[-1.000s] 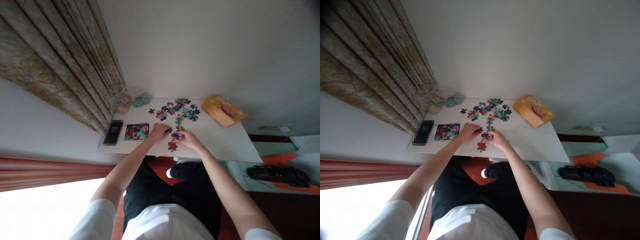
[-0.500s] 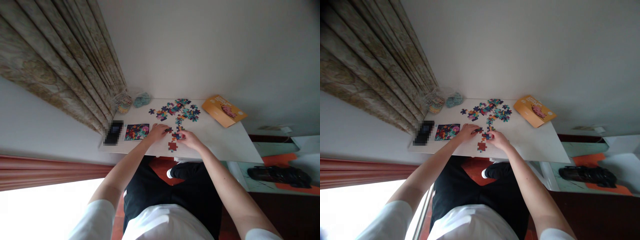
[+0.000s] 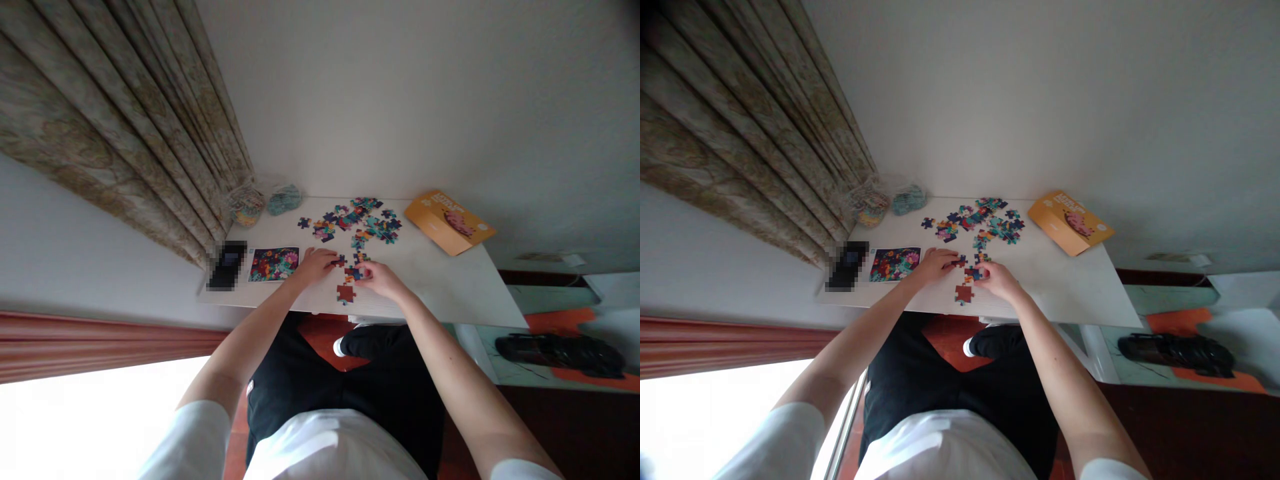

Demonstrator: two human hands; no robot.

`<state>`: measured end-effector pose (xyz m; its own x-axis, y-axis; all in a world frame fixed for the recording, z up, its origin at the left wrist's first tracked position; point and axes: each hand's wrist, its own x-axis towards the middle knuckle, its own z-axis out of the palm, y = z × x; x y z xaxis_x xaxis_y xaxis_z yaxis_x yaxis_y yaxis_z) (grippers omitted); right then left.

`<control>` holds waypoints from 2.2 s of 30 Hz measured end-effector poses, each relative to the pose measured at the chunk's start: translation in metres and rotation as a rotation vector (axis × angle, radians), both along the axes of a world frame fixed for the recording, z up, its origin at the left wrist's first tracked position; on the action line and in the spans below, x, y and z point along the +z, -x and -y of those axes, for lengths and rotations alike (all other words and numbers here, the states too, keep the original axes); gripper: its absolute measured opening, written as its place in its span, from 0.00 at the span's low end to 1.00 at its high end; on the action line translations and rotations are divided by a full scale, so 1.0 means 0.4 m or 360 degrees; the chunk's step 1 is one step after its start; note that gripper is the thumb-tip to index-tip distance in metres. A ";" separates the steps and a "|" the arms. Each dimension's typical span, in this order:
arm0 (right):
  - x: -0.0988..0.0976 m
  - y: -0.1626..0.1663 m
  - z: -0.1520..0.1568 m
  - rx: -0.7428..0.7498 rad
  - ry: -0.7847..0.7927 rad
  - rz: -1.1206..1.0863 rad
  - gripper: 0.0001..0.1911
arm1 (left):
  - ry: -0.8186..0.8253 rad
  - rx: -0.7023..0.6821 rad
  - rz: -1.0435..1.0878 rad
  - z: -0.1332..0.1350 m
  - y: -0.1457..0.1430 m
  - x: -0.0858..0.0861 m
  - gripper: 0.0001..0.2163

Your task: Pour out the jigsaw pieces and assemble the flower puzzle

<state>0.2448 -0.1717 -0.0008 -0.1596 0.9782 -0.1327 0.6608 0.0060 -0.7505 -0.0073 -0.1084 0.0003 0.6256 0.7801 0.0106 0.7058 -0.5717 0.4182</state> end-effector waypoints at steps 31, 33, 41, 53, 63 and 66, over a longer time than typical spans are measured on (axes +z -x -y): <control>-0.008 -0.002 0.009 -0.0031 -0.0031 -0.0013 0.24 | -0.0096 0.0088 0.0048 0.024 -0.010 0.017 0.15; -0.010 -0.004 0.011 -0.0050 -0.0011 -0.0061 0.23 | -0.0194 0.0152 0.0130 0.052 -0.019 0.022 0.14; -0.021 -0.021 0.017 -0.0386 0.0025 -0.0675 0.15 | -0.0354 -0.0076 0.0228 0.192 -0.043 0.009 0.12; -0.013 -0.093 -0.038 -0.0687 -0.0484 -0.0187 0.13 | -0.0384 -0.0056 0.0111 0.209 -0.041 -0.007 0.19; -0.001 0.011 -0.157 -0.0560 -0.0418 0.0583 0.30 | -0.0509 -0.0050 0.0248 0.215 -0.044 -0.007 0.11; 0.005 0.053 -0.182 -0.0559 -0.0356 0.0847 0.32 | -0.0533 -0.0052 0.0257 0.215 -0.044 -0.009 0.11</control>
<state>0.2236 -0.0991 0.0014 0.2038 0.9732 0.1068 0.9313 -0.1591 -0.3276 0.0102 -0.1943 -0.0031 0.6196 0.6960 0.3627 0.6249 -0.7171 0.3085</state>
